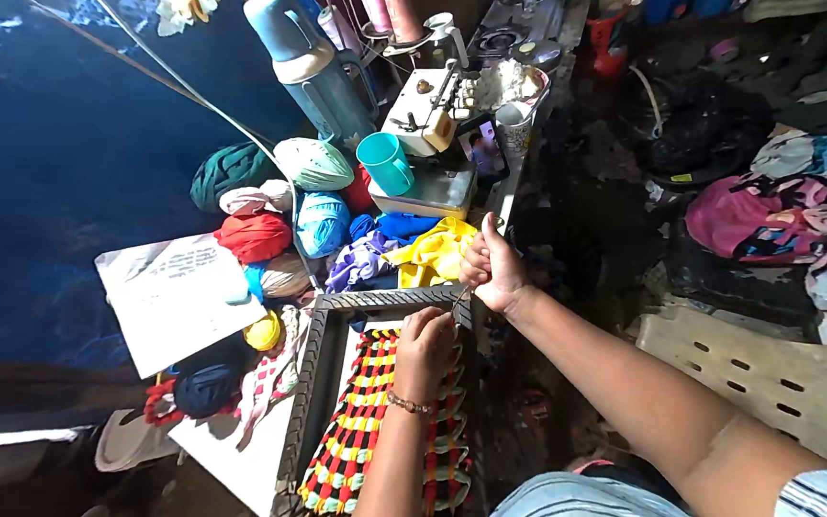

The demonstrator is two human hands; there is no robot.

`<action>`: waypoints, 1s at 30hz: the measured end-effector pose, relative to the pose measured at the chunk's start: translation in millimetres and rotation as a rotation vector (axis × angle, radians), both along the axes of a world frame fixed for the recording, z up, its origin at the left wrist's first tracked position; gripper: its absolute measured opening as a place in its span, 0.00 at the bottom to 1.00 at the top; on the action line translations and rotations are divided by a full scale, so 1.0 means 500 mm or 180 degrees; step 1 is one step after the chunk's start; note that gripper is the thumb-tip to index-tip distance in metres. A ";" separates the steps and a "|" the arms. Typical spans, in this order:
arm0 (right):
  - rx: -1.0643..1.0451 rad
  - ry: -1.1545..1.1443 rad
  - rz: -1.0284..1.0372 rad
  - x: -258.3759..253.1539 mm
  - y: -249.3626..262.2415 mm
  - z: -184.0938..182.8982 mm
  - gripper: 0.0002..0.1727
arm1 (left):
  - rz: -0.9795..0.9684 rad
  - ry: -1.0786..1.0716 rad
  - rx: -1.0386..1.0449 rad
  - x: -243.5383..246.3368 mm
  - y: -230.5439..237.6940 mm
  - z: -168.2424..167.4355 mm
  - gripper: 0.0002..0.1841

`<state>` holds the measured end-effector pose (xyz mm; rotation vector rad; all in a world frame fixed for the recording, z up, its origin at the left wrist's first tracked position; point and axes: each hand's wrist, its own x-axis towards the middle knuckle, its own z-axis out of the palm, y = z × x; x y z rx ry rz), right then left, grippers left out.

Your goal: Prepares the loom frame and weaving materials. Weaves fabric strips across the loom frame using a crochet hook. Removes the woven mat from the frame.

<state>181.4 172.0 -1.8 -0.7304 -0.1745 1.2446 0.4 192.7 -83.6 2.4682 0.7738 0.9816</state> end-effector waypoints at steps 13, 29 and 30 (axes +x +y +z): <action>0.0097 -0.0794 0.0492 0.008 0.015 0.002 0.23 | 0.0199 0.0190 -0.2117 -0.007 0.011 0.075 0.08; -0.0951 -0.3593 0.0802 -0.043 0.031 0.076 0.19 | 0.0590 0.0068 0.0337 0.011 -0.051 0.007 0.07; -0.0996 -0.3340 0.0609 -0.035 0.036 0.057 0.19 | 0.0619 0.0023 0.0336 0.007 -0.056 0.003 0.06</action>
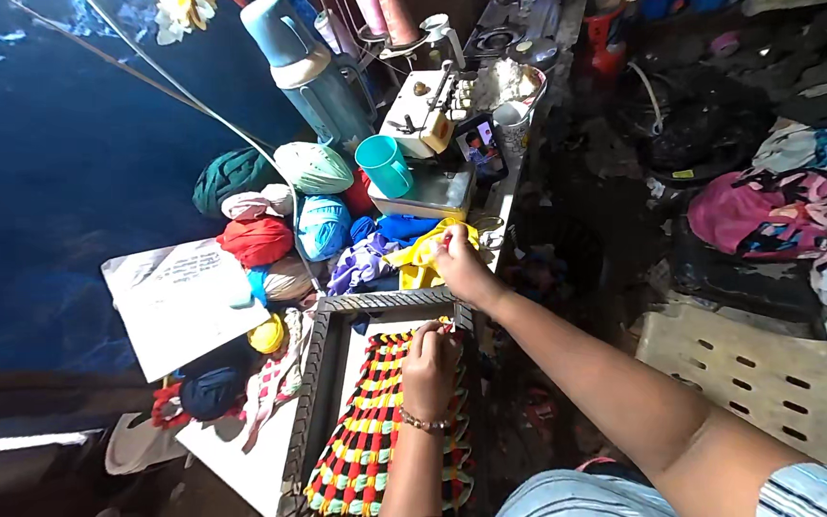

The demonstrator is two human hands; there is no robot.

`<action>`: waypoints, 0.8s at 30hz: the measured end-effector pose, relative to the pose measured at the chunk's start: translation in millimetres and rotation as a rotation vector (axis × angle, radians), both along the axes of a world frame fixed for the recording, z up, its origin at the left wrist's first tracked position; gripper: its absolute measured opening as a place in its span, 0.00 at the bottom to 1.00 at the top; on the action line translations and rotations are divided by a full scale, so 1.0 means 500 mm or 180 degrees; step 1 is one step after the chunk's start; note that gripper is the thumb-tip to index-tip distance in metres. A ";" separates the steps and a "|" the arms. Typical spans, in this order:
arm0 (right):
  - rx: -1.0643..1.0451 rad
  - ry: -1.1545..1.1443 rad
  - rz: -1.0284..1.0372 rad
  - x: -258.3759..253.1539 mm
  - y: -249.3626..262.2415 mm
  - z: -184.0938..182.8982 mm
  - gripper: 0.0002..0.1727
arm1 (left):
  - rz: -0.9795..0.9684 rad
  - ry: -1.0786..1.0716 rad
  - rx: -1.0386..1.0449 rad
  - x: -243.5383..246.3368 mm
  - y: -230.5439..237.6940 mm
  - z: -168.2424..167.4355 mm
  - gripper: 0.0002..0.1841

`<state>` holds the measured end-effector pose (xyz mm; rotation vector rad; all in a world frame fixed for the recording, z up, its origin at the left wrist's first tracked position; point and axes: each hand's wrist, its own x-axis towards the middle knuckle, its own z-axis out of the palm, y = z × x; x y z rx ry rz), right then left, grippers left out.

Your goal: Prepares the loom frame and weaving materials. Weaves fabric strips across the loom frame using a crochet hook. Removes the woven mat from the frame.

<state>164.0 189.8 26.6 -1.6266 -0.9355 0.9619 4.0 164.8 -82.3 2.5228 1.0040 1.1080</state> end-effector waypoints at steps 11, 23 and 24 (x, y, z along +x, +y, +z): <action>0.0963 0.2152 -0.1215 -0.028 -0.062 -0.015 0.15 | -0.0052 -0.0293 -0.1025 0.002 0.011 0.010 0.06; 0.1395 0.4031 -0.1314 0.013 -0.127 -0.100 0.39 | -0.0409 -0.0492 -0.1063 -0.035 0.017 -0.005 0.09; 0.1420 0.4250 -0.1314 0.022 -0.124 -0.122 0.40 | -0.0445 -0.0460 -0.0955 -0.038 0.018 -0.005 0.09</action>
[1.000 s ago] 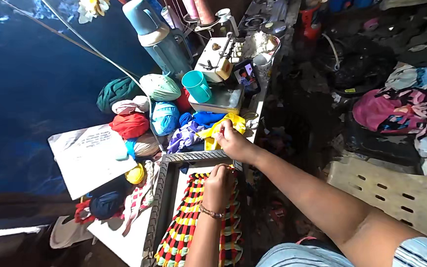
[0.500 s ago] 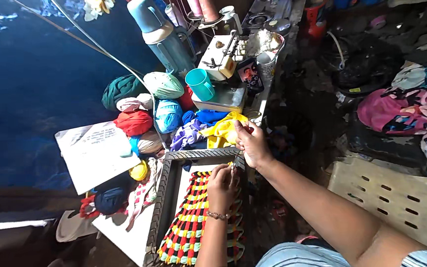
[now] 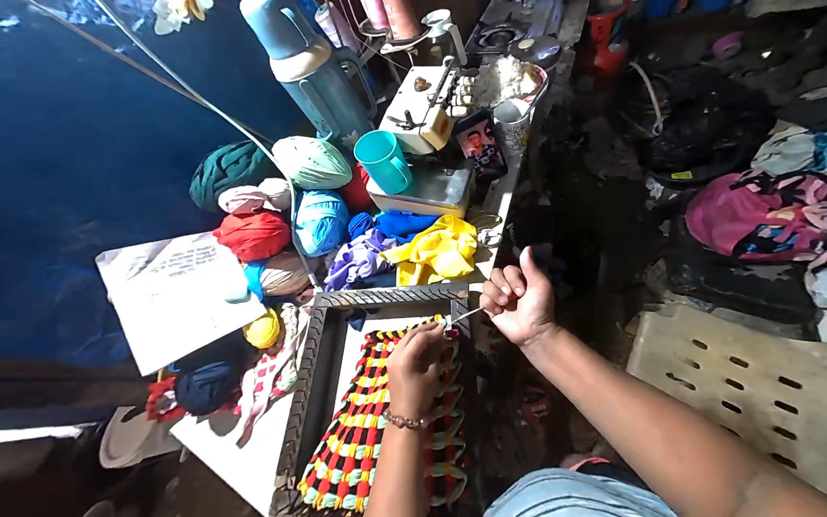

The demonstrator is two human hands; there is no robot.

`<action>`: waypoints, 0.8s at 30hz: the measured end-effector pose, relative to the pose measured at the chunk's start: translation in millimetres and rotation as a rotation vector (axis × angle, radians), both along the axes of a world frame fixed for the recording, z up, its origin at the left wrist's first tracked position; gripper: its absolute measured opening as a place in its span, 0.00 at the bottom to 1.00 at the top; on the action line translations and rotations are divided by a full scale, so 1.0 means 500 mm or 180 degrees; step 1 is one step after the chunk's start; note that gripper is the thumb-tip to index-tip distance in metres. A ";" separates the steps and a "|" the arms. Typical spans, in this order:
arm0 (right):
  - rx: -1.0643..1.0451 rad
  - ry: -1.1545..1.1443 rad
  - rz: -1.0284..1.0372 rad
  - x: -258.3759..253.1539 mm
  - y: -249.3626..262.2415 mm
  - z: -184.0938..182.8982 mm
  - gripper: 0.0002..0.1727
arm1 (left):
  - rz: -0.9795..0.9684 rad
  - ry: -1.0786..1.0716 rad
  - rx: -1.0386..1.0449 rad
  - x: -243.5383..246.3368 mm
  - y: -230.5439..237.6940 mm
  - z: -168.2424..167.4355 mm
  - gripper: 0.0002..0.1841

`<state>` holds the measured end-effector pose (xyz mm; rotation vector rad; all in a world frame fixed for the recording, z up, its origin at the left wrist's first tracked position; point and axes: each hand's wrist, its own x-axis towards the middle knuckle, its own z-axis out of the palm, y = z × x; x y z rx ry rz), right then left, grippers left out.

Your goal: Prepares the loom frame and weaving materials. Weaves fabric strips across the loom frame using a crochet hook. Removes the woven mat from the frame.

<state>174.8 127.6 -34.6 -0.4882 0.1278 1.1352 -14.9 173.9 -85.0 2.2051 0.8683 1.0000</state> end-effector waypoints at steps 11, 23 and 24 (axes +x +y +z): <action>-0.0040 0.0420 -0.0013 0.016 0.027 -0.112 0.42 | -0.0049 0.0388 0.0208 0.003 -0.009 -0.003 0.09; 0.0904 -0.1564 0.1078 0.038 0.051 -0.026 0.33 | 0.0118 0.0527 0.0548 0.026 -0.006 -0.016 0.08; 0.0871 -0.1791 0.1129 0.031 0.048 -0.008 0.32 | 0.0130 0.0516 0.0559 0.026 -0.006 -0.018 0.08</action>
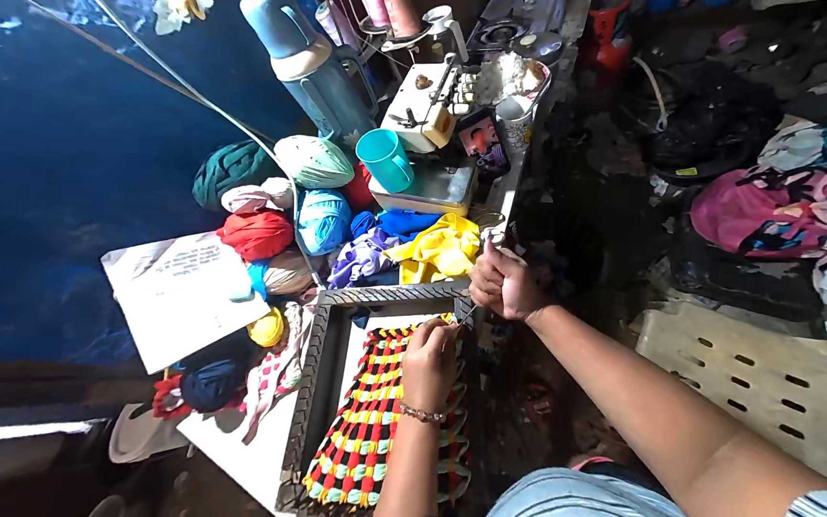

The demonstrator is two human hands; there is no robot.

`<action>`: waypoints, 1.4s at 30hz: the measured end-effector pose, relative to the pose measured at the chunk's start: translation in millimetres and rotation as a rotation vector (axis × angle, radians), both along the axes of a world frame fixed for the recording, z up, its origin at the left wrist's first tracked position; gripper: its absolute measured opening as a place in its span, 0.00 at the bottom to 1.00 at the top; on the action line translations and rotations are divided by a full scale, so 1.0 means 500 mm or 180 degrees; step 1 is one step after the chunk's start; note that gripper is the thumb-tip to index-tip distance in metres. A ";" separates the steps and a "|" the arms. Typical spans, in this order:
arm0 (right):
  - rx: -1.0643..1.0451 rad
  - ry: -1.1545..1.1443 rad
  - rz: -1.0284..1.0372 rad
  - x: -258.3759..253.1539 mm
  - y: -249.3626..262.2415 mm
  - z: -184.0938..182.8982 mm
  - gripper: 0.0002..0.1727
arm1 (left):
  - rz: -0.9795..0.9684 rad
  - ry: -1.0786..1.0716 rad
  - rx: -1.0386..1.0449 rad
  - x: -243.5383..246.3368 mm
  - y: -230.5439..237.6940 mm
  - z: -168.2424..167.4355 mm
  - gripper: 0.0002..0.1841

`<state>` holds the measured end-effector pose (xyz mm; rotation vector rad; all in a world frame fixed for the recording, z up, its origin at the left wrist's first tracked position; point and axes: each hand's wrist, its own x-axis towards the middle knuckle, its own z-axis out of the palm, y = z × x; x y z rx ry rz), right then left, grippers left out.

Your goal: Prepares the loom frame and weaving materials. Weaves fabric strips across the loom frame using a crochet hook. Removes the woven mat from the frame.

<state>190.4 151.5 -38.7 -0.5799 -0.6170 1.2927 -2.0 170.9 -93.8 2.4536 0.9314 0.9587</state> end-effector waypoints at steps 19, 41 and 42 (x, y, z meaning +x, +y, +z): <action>-0.0485 -0.3485 0.0179 -0.065 0.028 0.150 0.14 | 0.0588 0.0050 -0.2215 0.001 0.003 0.118 0.05; -0.1276 -0.2409 -0.1284 -0.086 0.016 0.110 0.15 | 0.0406 -0.0196 -0.0429 0.010 -0.027 0.038 0.08; -0.1230 -0.2365 -0.1324 -0.088 0.012 0.112 0.15 | 0.0380 -0.0170 -0.0392 0.011 -0.025 0.041 0.08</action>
